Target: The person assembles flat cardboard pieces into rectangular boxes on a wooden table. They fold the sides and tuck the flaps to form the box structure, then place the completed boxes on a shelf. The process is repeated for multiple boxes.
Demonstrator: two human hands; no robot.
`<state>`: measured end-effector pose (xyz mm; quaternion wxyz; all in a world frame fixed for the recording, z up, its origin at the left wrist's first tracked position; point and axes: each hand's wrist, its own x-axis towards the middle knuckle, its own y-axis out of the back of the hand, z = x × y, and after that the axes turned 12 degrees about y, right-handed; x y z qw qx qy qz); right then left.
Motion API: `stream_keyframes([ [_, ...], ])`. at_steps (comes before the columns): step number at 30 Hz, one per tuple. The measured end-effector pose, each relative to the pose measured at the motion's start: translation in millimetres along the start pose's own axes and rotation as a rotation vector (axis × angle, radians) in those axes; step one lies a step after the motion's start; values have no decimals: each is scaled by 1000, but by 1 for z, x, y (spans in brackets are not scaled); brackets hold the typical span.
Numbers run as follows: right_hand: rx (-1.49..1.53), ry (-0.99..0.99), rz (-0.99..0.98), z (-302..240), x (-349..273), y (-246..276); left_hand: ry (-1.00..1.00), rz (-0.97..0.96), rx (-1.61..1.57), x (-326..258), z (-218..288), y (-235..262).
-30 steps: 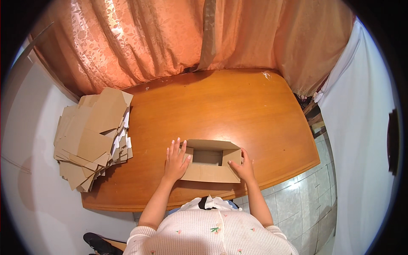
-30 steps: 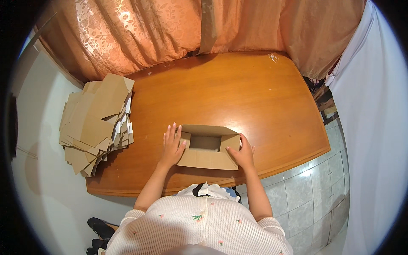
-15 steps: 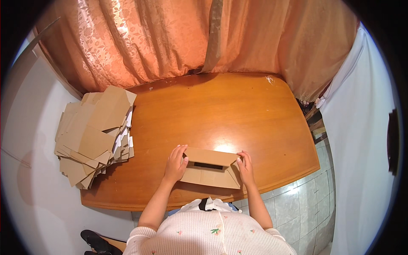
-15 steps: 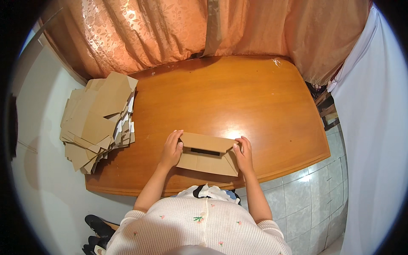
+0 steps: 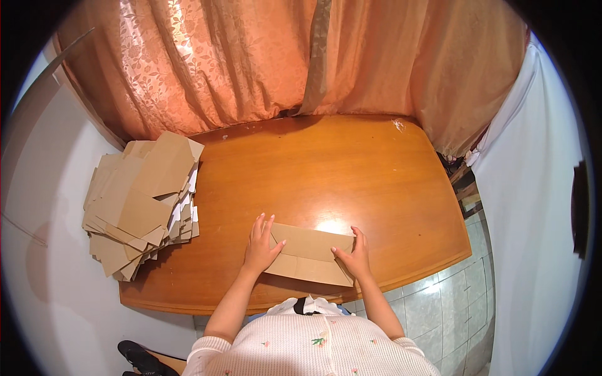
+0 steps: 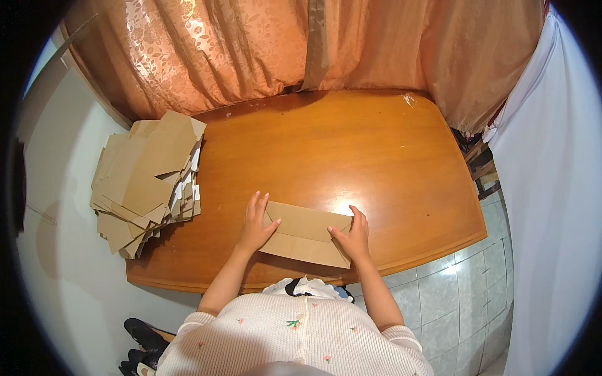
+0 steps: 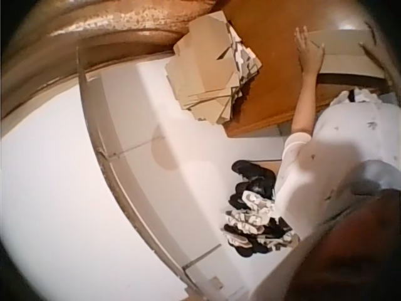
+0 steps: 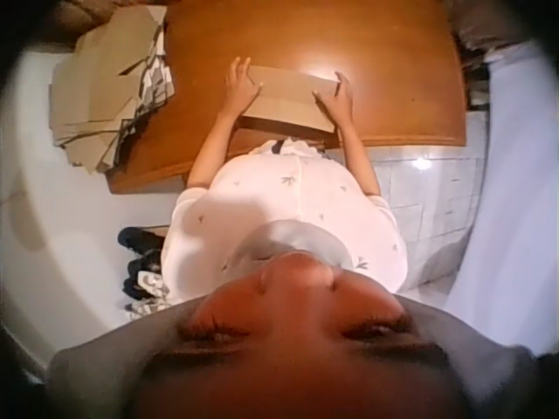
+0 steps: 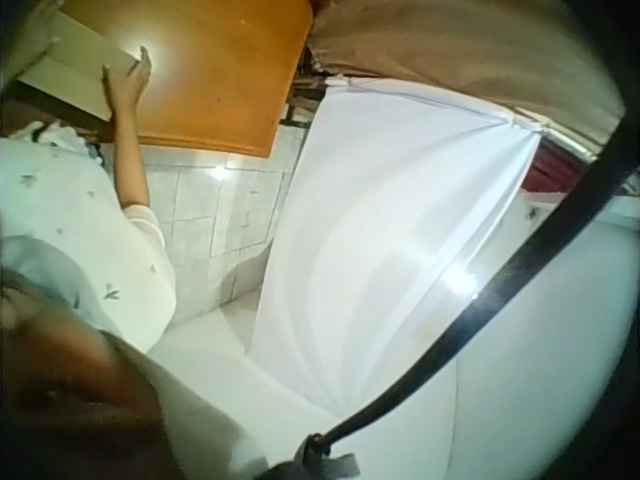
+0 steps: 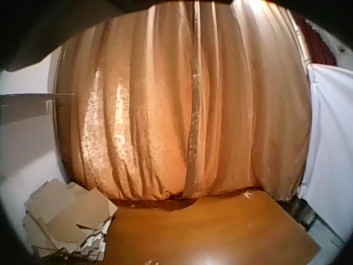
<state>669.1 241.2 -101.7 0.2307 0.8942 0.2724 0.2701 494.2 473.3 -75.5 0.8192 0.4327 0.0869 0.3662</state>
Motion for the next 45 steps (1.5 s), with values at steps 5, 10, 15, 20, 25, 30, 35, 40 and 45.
stream_keyframes([
  [5, -91, 0, -61, -4, 1, 5, 29, -3, 35, 1, -1, -3],
  [10, -132, -6, -63, -6, 1, 5, 58, -29, 55, 0, -1, -3],
  [15, -186, -32, -86, -13, 2, 7, 76, -67, 76, 1, -4, -5],
  [20, -233, -70, -109, -15, 1, 7, 96, -64, 80, 0, -1, -3],
  [25, -179, -238, -18, -8, -2, 6, 223, -51, -96, 1, -7, -7],
  [30, -42, -362, -167, 0, 3, 22, 384, -179, -145, 3, -5, -4],
  [35, 191, -327, -66, -19, 31, 47, 365, 17, -479, 24, 14, 9],
  [40, 307, -137, 333, -49, 50, 47, 279, 199, -618, 34, 34, 17],
  [45, 303, -346, 241, -27, 23, 39, 391, 176, -543, 1, 21, 7],
])
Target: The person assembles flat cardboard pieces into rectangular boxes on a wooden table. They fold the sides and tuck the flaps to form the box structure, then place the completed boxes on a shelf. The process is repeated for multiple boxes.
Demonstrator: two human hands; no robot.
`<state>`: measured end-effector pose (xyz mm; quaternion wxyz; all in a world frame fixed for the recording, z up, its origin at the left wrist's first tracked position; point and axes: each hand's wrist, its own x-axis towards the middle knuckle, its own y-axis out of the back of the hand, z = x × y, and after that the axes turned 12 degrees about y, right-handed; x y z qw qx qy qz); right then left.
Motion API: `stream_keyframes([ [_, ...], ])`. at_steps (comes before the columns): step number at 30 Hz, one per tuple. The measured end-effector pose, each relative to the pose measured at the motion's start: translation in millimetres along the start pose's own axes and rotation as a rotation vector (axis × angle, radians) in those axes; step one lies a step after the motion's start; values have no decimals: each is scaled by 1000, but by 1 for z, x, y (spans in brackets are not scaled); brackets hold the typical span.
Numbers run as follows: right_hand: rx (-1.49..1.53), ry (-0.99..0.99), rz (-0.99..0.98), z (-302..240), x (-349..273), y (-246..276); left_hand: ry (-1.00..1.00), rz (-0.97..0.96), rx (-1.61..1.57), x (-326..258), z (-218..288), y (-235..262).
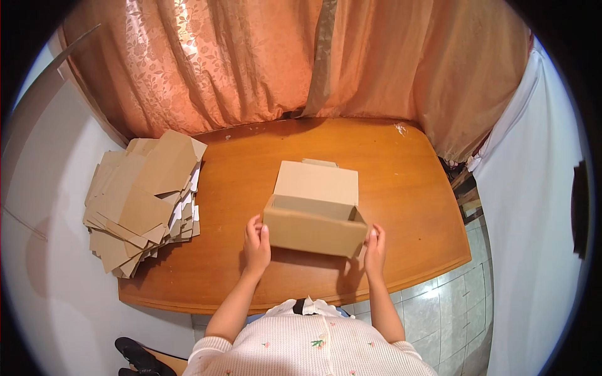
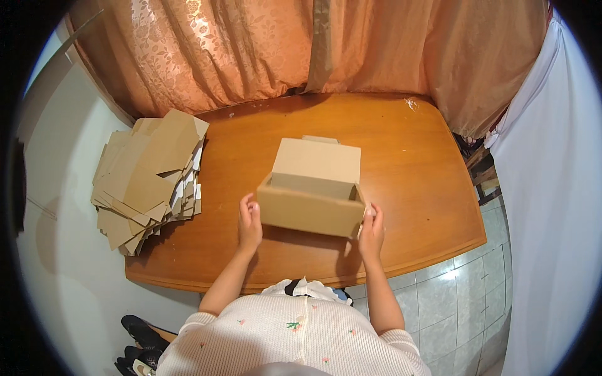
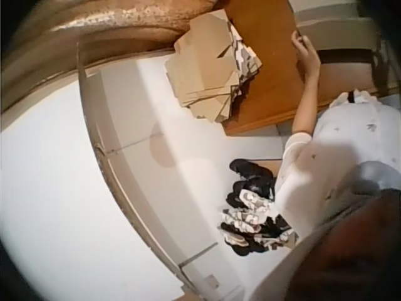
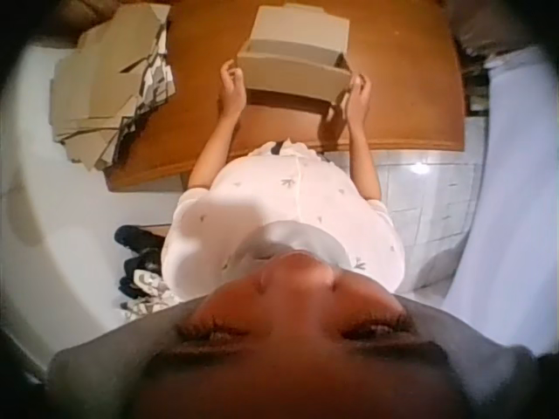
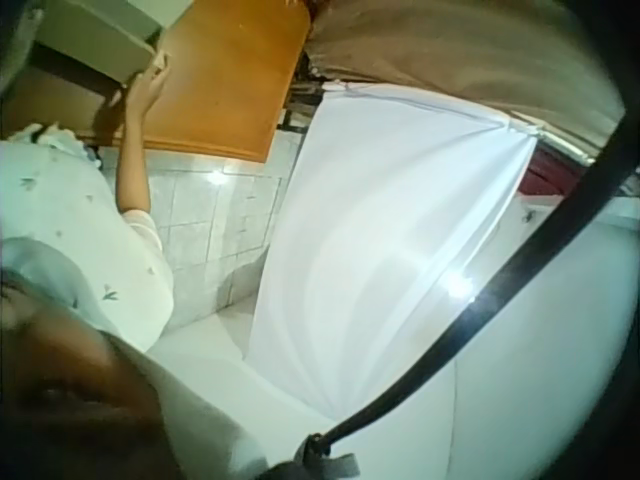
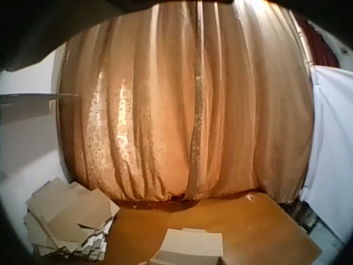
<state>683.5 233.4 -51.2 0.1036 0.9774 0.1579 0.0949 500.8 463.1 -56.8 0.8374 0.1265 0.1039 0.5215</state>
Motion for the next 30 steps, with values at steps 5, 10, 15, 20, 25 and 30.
stream_keyframes([
  [5, -96, -31, -139, 48, -48, 15, -7, -113, 239, -43, -58, 25],
  [10, -434, 239, -107, 41, -76, 12, -104, -48, 265, -70, -80, 31],
  [15, -393, 506, -111, 16, -50, -4, -486, -100, 537, -54, -47, 15],
  [20, -604, 578, -790, -23, -30, -11, -518, -302, 643, -40, -27, 2],
  [25, -624, 541, -1083, -3, -43, -14, -512, -362, 575, -41, -30, 5],
  [30, -678, 531, -1280, -16, -52, -9, -518, -433, 619, -56, -30, 17],
])
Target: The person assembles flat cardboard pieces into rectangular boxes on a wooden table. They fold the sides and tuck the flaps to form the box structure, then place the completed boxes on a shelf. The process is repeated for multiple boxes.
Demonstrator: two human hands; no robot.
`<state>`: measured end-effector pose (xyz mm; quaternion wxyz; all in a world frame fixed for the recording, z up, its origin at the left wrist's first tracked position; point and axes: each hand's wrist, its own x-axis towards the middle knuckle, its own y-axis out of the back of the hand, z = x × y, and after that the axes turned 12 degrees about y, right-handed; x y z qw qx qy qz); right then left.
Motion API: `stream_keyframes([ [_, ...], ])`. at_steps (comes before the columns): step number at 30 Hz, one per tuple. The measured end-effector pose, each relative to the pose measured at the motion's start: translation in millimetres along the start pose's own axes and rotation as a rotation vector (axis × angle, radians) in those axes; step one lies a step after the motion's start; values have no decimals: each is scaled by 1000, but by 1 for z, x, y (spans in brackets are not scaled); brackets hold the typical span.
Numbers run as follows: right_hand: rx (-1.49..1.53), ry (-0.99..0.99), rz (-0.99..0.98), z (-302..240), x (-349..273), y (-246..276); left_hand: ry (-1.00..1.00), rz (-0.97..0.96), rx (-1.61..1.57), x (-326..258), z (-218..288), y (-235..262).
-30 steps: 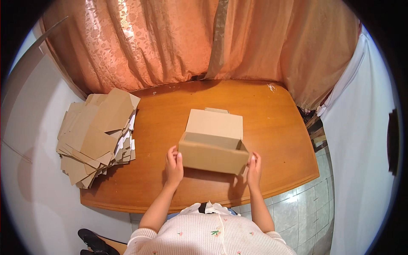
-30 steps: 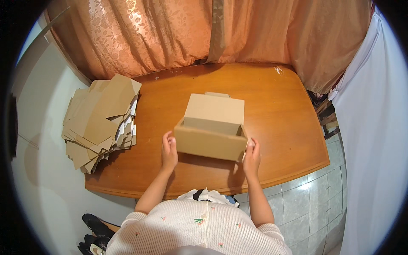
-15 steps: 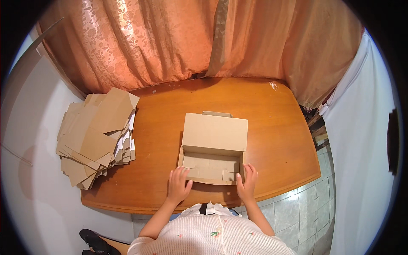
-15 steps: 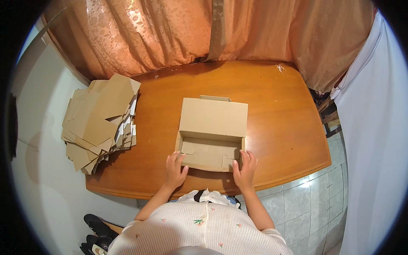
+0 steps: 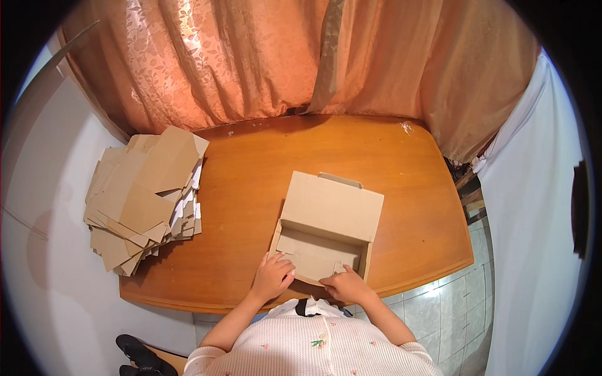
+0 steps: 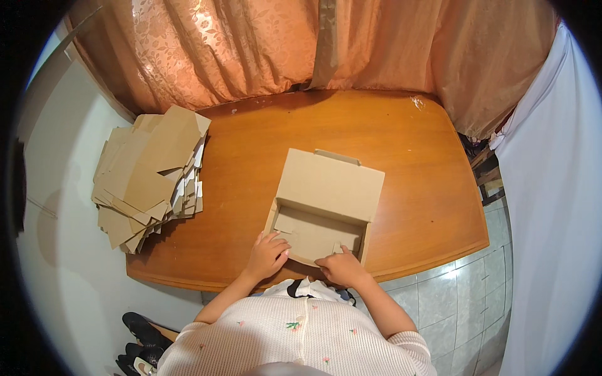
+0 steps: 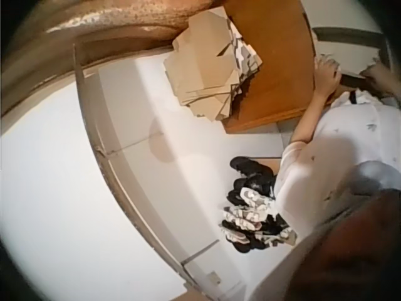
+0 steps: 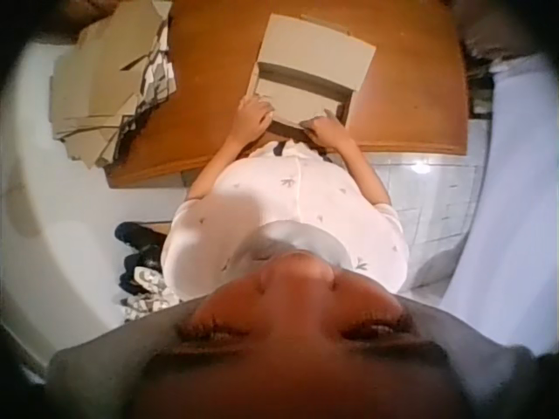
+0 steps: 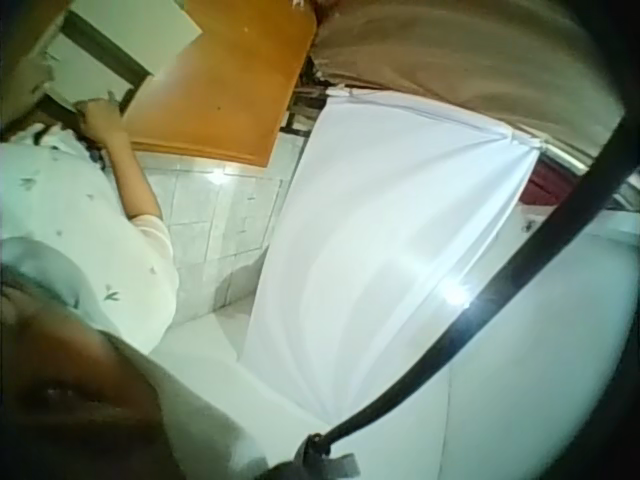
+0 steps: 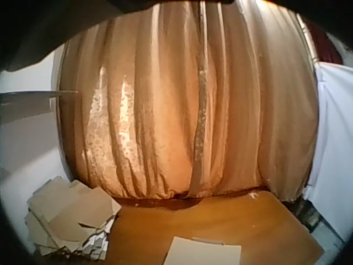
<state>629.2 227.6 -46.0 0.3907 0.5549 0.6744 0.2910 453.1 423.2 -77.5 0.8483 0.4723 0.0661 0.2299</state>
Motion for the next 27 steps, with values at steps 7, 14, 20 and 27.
stream_keyframes([
  [7, 131, 31, 93, -7, 19, 22, 19, 182, -12, -8, 0, -15],
  [14, -264, 103, -291, 45, 74, -32, -58, 236, 34, -6, -18, -34],
  [20, -271, 104, -348, 50, 94, -47, -61, 296, 42, -1, -21, -34],
  [27, -286, 195, -259, 51, 96, -52, -43, 329, 33, 1, -21, -38],
])
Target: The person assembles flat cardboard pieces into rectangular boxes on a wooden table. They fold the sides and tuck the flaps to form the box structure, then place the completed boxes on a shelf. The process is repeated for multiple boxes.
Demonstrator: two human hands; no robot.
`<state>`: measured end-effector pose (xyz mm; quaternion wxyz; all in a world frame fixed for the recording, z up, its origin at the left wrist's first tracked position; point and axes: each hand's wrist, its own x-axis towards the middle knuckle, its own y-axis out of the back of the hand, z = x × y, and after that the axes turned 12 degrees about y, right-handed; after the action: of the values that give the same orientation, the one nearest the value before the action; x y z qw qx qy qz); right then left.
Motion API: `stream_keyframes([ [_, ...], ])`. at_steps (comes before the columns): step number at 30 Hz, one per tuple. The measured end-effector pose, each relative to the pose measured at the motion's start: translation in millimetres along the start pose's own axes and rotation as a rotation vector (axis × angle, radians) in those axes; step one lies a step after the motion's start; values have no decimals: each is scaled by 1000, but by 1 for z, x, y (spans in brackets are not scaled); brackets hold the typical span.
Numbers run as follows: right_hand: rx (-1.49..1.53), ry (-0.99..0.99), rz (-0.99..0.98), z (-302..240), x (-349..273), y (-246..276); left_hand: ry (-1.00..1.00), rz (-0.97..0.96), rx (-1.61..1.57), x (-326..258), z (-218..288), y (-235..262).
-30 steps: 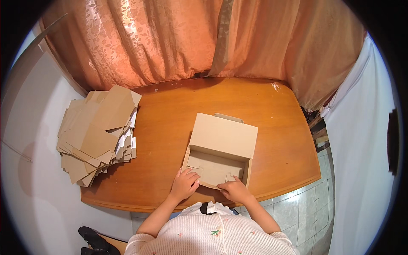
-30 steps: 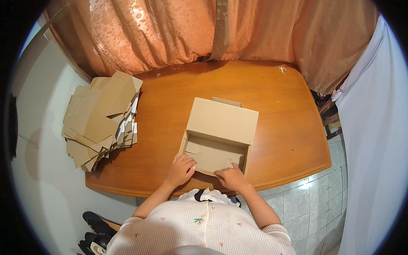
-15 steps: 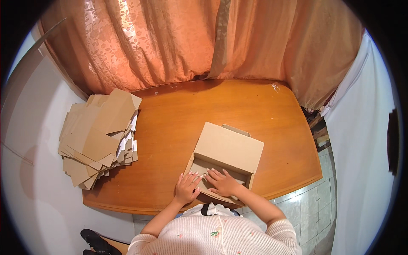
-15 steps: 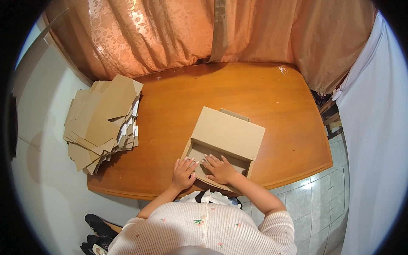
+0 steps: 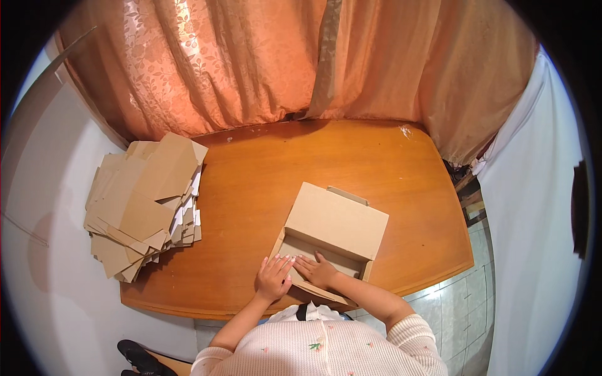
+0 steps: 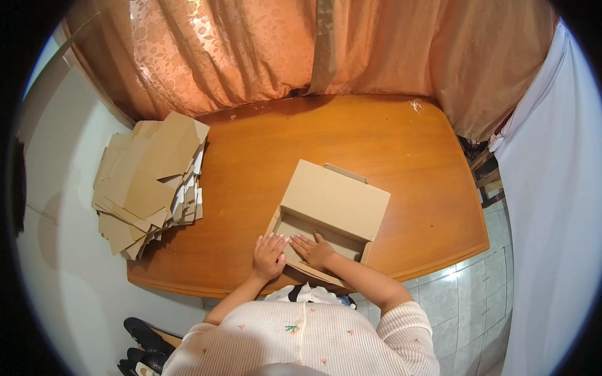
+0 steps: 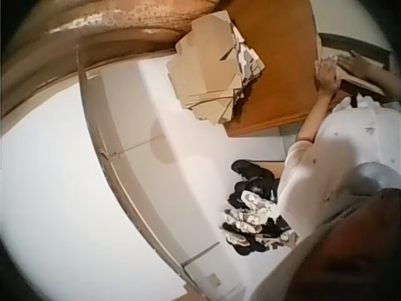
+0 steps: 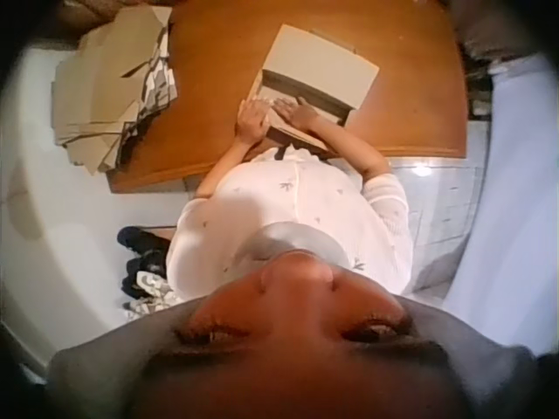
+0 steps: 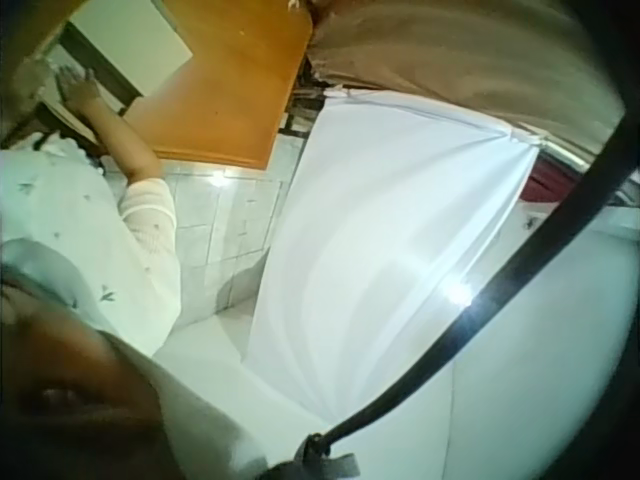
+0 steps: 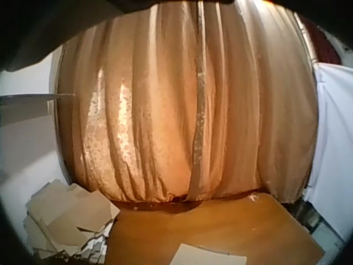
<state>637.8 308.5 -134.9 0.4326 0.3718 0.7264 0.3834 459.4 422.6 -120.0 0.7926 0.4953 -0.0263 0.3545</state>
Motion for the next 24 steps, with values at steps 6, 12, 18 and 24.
stream_keyframes([
  [6, -15, -54, -74, -6, 11, 26, 31, 15, 1, 2, 1, 2],
  [12, -62, -48, 133, 3, 31, -7, 61, 7, -1, 4, 5, 3],
  [18, 190, -32, 23, 5, 29, 29, 67, 27, 21, 3, 7, 5],
  [24, 148, -98, -22, -2, 39, 17, 65, 7, 33, 4, 7, 6],
])
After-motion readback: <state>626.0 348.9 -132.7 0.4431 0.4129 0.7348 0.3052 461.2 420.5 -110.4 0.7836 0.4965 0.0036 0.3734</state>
